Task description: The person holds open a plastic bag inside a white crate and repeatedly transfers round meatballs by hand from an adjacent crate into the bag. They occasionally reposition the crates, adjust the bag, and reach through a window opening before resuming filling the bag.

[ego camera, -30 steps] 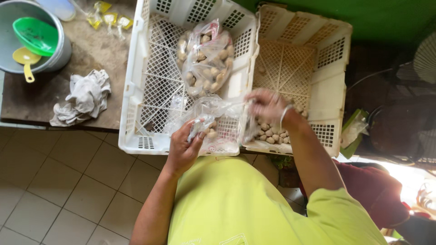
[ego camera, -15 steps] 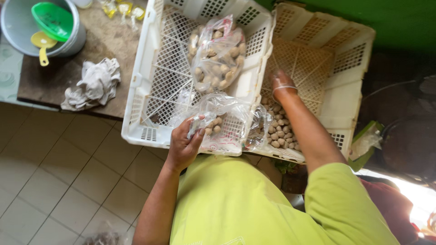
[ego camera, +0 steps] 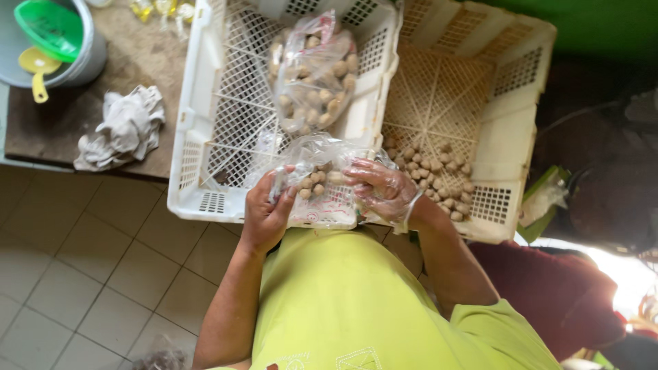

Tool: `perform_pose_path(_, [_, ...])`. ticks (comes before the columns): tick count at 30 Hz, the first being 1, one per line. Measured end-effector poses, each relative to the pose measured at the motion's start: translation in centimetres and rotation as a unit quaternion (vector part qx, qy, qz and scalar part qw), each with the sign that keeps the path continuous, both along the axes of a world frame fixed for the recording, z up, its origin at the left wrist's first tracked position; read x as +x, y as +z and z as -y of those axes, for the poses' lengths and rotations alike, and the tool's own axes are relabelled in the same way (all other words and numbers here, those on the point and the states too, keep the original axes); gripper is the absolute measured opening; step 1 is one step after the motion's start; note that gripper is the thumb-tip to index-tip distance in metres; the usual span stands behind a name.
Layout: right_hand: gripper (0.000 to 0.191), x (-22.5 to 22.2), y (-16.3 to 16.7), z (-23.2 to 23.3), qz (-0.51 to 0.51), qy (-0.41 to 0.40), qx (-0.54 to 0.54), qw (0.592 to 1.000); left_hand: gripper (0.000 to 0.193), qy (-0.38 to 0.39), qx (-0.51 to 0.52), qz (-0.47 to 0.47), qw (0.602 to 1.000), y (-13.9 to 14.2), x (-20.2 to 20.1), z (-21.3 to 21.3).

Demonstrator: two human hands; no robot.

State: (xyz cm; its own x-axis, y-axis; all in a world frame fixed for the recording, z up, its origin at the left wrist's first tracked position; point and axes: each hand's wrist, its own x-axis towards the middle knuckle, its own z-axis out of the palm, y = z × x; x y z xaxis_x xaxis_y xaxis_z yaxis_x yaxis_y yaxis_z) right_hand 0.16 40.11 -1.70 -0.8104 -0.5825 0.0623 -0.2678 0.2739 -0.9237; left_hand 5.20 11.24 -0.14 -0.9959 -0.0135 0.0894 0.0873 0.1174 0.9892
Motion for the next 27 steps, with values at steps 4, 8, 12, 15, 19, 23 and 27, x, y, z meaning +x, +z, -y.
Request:
perform_pose_path(4, [0.033, 2.7, -1.1, -1.5, 0.059, -0.157, -0.038, 0.985, 0.031, -0.013, 0.006, 0.036, 0.999, -0.2, 0.0, 0.0])
perform_pose_path(8, [0.028, 6.4, -2.2, -6.3, -0.104, -0.310, 0.186, 0.926, 0.034, -0.046, 0.013, 0.059, 0.997, 0.5, -0.2, -0.4])
perform_pose_path(12, [0.019, 9.2, -4.6, -8.3, -0.111, -0.445, 0.260, 0.850, 0.045, -0.049, -0.044, 0.059, 0.996, 1.5, -0.8, -0.7])
perform_pose_path(15, [0.013, 9.4, -5.9, -8.1, -0.208, -0.492, 0.304, 0.789, 0.049, -0.075, -0.089, -0.109, 0.987, 1.6, -1.3, -0.8])
perform_pose_path(19, [0.019, 9.1, -5.6, -7.7, -0.191, -0.487, 0.271, 0.808, 0.042, -0.116, -0.062, 0.081, 0.988, 0.5, -1.3, -0.4])
perform_pose_path(23, [0.025, 9.6, -4.2, -7.3, -0.183, -0.479, 0.254, 0.820, 0.032, -0.132, 0.023, 0.131, 0.982, -1.2, -1.3, 0.2])
perform_pose_path(27, [0.022, 9.5, -4.0, -7.1, -0.211, -0.477, 0.242, 0.818, 0.031, -0.163, 0.135, 0.125, 0.969, -2.4, -1.3, 1.0])
